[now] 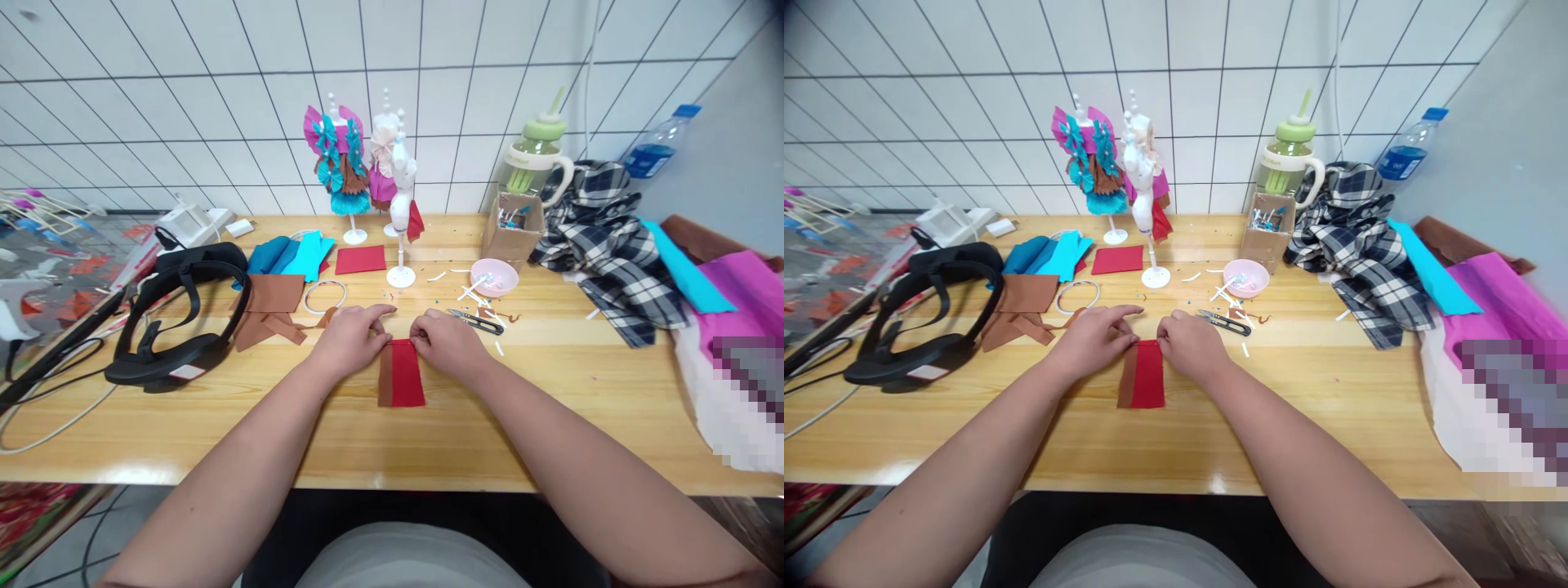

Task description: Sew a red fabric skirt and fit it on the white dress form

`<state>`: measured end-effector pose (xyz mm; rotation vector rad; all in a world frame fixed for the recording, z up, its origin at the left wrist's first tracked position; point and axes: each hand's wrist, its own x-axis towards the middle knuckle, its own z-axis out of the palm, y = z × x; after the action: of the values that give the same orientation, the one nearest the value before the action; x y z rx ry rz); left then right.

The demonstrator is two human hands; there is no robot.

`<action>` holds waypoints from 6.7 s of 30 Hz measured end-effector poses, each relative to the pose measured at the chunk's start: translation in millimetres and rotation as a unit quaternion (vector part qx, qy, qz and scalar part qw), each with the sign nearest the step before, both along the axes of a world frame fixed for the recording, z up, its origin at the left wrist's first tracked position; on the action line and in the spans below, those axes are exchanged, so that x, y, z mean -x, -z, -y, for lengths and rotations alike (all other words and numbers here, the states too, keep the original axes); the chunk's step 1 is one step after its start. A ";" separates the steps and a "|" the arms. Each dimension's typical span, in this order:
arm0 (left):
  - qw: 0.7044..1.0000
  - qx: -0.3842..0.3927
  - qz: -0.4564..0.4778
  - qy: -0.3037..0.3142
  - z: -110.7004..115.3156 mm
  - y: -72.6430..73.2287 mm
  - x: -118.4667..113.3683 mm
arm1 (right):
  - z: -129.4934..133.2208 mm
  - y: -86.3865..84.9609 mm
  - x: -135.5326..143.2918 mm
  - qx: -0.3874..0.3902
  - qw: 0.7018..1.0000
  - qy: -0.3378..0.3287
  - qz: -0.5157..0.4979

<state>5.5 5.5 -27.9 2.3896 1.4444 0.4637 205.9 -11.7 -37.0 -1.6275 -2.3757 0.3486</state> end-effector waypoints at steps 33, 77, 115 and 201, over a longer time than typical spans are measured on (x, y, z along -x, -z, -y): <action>0.949 -0.117 0.278 -0.095 9.2 -9.7 -3.2 | -6.1 -4.0 -20.4 -0.156 0.960 0.015 -0.232; 0.996 0.030 0.073 0.039 4.5 10.5 -13.6 | -8.8 -0.5 -23.8 0.052 0.994 -0.035 -0.090; 0.989 0.102 0.106 -0.026 4.5 5.9 -22.4 | -19.4 -9.3 -17.6 0.130 0.990 0.028 -0.036; 0.839 0.333 0.429 0.043 15.9 -5.6 -12.3 | -14.5 -27.9 -68.7 -0.025 0.984 0.174 0.016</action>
<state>17.8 -10.5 -22.3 1.3745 0.8584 0.7307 274.6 2.8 -9.1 -1.9888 -2.0474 0.1941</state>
